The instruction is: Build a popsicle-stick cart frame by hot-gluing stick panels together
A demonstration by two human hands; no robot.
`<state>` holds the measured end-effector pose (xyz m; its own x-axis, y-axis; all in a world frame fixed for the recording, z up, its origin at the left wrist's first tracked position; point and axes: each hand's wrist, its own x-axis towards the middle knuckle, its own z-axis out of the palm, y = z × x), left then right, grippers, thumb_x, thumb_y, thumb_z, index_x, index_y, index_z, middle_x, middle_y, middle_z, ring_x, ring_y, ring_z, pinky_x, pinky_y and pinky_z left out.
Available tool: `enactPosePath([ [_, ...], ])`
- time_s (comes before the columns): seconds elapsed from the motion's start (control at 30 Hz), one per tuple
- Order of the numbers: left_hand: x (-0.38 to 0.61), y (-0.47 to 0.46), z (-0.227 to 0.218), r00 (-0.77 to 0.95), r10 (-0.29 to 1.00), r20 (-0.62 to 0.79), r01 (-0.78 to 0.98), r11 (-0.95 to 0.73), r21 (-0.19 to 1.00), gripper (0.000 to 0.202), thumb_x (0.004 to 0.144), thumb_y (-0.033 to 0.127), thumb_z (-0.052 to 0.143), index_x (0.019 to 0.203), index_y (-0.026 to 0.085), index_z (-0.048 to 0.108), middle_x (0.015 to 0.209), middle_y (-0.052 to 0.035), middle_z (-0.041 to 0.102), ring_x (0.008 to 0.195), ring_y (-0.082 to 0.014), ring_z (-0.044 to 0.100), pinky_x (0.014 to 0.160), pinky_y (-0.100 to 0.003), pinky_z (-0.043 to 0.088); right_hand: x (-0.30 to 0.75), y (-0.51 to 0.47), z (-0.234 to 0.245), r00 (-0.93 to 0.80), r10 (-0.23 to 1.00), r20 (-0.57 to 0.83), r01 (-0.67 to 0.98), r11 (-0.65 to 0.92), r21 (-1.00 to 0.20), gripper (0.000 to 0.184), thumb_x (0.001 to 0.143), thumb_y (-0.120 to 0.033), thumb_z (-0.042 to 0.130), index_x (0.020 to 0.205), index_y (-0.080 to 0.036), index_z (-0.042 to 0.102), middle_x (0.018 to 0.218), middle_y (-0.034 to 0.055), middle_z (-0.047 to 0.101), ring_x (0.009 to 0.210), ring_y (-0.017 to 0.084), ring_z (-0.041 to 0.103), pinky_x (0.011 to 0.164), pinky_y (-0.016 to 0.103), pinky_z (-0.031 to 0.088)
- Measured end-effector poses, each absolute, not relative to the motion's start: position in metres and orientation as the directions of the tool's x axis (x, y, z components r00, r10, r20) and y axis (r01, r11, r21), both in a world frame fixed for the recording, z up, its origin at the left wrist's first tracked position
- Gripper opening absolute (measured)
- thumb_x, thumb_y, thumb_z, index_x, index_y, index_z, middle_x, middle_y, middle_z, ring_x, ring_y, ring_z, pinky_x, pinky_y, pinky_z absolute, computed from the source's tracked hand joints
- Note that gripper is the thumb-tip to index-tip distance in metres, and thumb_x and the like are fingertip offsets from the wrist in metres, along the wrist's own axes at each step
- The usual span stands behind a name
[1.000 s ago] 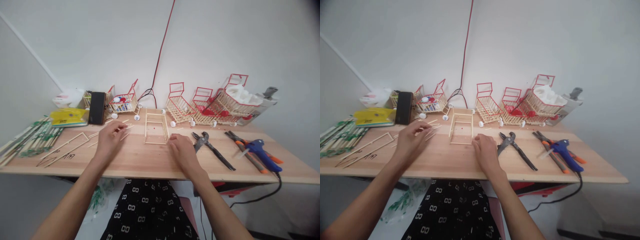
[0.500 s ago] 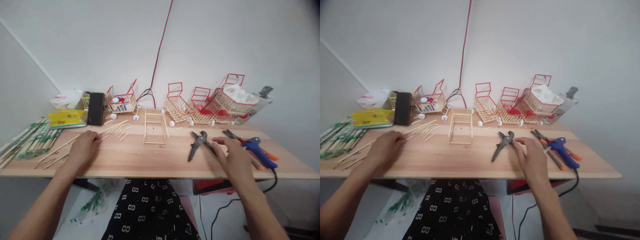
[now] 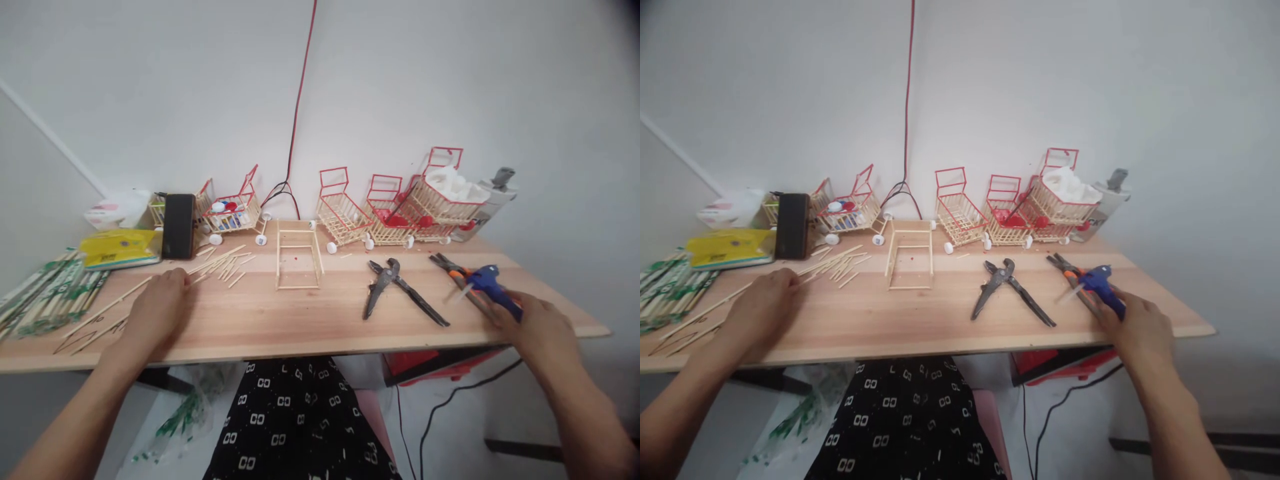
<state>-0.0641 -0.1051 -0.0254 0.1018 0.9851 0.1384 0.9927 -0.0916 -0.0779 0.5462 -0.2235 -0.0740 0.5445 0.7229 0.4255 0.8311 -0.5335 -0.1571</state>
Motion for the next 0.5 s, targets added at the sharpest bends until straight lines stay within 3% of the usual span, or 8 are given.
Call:
enactPosePath([
  [0.1,-0.063,-0.106,-0.027,0.057,0.984,0.169,0.998,-0.053,-0.028,0.028,0.093,0.02,0.027,0.101,0.014,0.052,0.1,-0.0157,0.066,0.095,-0.0322,0.059,0.076,-0.037,0.042,0.552,-0.221,-0.074,0.634,0.704,0.321,0.771,-0.61,-0.183,0.039,0.071,-0.041,0.058,0.102,-0.02,0.068,0.076,0.0208,0.069,0.065,0.034,0.06,0.061,0.043,0.041],
  [0.23,-0.062,-0.103,-0.032,0.096,0.975,0.202,0.995,-0.096,-0.013,0.033,0.094,0.027,0.027,0.103,0.013,0.056,0.105,-0.0159,0.065,0.1,-0.031,0.057,0.086,-0.038,0.041,0.556,-0.214,-0.067,0.665,0.686,0.294,0.744,-0.644,-0.18,0.033,0.071,-0.038,0.062,0.099,-0.023,0.069,0.081,0.0202,0.07,0.065,0.033,0.061,0.06,0.042,0.038],
  [0.37,-0.059,-0.105,-0.033,0.08,0.961,0.264,0.996,-0.089,0.023,0.028,0.092,0.025,0.03,0.096,0.015,0.056,0.101,-0.0146,0.064,0.099,-0.0301,0.057,0.085,-0.036,0.042,0.556,-0.206,-0.058,0.719,0.656,0.229,0.693,-0.702,-0.164,0.03,0.072,-0.032,0.061,0.1,-0.021,0.067,0.087,0.0206,0.07,0.066,0.031,0.062,0.059,0.039,0.035],
  [0.5,-0.053,-0.109,-0.031,0.048,0.955,0.294,0.992,-0.08,0.099,0.022,0.09,0.026,0.033,0.098,0.017,0.052,0.095,-0.0121,0.064,0.093,-0.0282,0.058,0.078,-0.033,0.042,0.558,-0.202,-0.056,0.732,0.651,0.199,0.681,-0.706,-0.194,0.019,0.07,-0.033,0.065,0.086,-0.023,0.065,0.07,0.0163,0.067,0.05,0.025,0.055,0.055,0.038,0.032],
])
